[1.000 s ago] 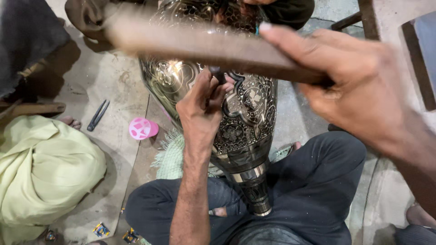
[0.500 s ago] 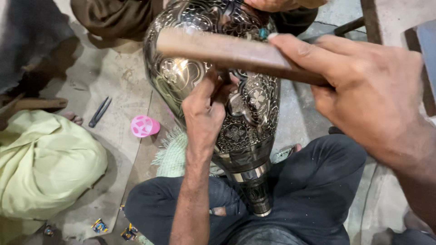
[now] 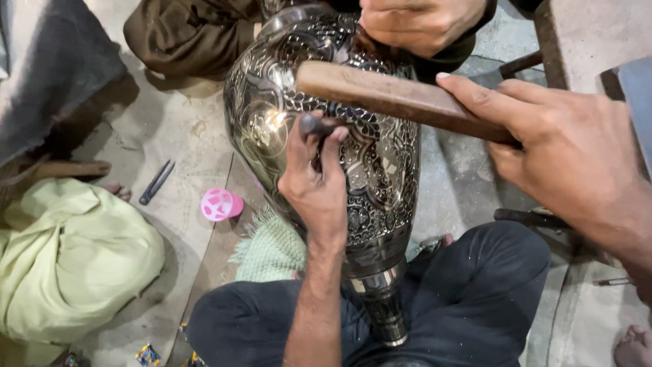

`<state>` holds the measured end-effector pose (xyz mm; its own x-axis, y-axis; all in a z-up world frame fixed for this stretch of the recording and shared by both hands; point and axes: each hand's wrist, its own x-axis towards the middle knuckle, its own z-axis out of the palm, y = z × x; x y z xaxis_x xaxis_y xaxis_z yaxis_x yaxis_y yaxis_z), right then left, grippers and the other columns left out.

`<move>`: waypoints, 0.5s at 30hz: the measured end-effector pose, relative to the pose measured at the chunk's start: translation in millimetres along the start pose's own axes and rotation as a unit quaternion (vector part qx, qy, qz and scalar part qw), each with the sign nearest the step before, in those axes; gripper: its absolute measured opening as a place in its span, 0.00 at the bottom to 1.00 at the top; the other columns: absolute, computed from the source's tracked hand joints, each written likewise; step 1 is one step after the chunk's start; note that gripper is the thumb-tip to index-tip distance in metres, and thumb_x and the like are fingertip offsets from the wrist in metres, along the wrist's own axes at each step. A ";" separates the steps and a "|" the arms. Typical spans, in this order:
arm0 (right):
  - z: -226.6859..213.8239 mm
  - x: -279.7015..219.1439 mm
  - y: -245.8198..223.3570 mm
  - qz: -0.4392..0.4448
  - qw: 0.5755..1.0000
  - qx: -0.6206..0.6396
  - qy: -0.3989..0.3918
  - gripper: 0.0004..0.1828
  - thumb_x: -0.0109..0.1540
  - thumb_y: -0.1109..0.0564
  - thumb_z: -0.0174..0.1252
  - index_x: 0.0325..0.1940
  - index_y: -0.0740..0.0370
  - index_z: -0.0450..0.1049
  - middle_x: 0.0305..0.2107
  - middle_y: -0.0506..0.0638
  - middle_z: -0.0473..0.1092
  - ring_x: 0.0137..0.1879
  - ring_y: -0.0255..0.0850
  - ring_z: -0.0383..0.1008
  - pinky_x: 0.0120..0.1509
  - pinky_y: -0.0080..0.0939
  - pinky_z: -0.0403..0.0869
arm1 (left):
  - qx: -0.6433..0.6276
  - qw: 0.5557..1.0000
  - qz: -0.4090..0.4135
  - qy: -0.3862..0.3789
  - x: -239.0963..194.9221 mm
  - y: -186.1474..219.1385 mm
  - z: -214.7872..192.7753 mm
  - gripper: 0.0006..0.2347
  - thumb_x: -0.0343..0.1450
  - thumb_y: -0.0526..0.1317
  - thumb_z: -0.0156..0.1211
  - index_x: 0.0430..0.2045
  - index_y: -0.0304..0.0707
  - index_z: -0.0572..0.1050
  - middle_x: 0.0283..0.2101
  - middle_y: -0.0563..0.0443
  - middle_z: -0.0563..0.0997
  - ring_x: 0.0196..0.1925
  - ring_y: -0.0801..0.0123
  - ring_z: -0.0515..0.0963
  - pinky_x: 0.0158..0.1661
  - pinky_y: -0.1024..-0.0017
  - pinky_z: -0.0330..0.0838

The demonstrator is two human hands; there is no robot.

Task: The person uses a hammer and chisel to engrave intricate floral patterns onto a large metal vase. They repeatedly strike the chisel to create detailed designs on the vase's surface.

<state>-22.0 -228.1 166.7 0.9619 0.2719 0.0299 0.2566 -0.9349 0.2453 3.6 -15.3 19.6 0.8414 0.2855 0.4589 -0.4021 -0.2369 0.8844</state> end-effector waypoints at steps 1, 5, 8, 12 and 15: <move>0.4 1.1 1.2 0.007 1.000 -0.023 -0.008 0.41 0.58 0.54 0.65 0.76 0.32 0.65 0.31 0.40 0.73 0.29 0.39 0.76 0.31 0.40 0.73 | -0.022 1.000 -0.013 0.006 -1.7 2.9 2.2 0.15 0.78 0.31 0.60 0.60 0.32 0.70 0.49 0.44 0.85 0.52 0.69 0.87 0.56 0.72 0.85; -1.9 5.7 2.0 -0.008 0.999 -0.033 0.014 0.42 0.59 0.53 0.65 0.78 0.34 0.66 0.31 0.40 0.74 0.31 0.39 0.77 0.32 0.39 0.74 | -0.035 0.998 -0.039 0.038 -7.4 10.1 5.8 0.16 0.78 0.30 0.61 0.61 0.31 0.71 0.48 0.44 0.85 0.51 0.68 0.86 0.57 0.71 0.84; -14.3 7.8 3.7 -0.066 0.993 -0.084 0.046 0.42 0.56 0.57 0.63 0.76 0.42 0.68 0.31 0.43 0.74 0.35 0.37 0.78 0.36 0.37 0.76 | -0.034 0.998 -0.029 0.053 -5.5 10.6 8.6 0.16 0.78 0.32 0.62 0.61 0.31 0.70 0.48 0.45 0.84 0.50 0.69 0.86 0.56 0.71 0.86; -30.4 16.5 -5.5 -0.108 0.936 0.295 0.157 0.31 0.62 0.59 0.60 0.72 0.51 0.68 0.45 0.53 0.74 0.42 0.41 0.76 0.44 0.39 0.75 | -0.017 0.998 -0.017 0.063 -8.0 4.2 10.0 0.14 0.78 0.32 0.61 0.58 0.29 0.70 0.46 0.45 0.86 0.49 0.67 0.87 0.54 0.71 0.85; -38.8 19.8 -15.7 -0.137 0.946 0.248 0.156 0.30 0.64 0.57 0.59 0.72 0.47 0.68 0.45 0.48 0.72 0.46 0.40 0.76 0.46 0.38 0.74 | 0.023 0.996 0.011 0.080 -12.8 -7.1 9.9 0.13 0.78 0.30 0.60 0.57 0.27 0.69 0.46 0.42 0.85 0.48 0.64 0.88 0.50 0.69 0.86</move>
<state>-10.7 -199.2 201.0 0.7978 0.5018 0.3344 0.5799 -0.7904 -0.1974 -0.7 -26.4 6.7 0.7627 0.4234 0.4889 -0.3992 -0.2865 0.8710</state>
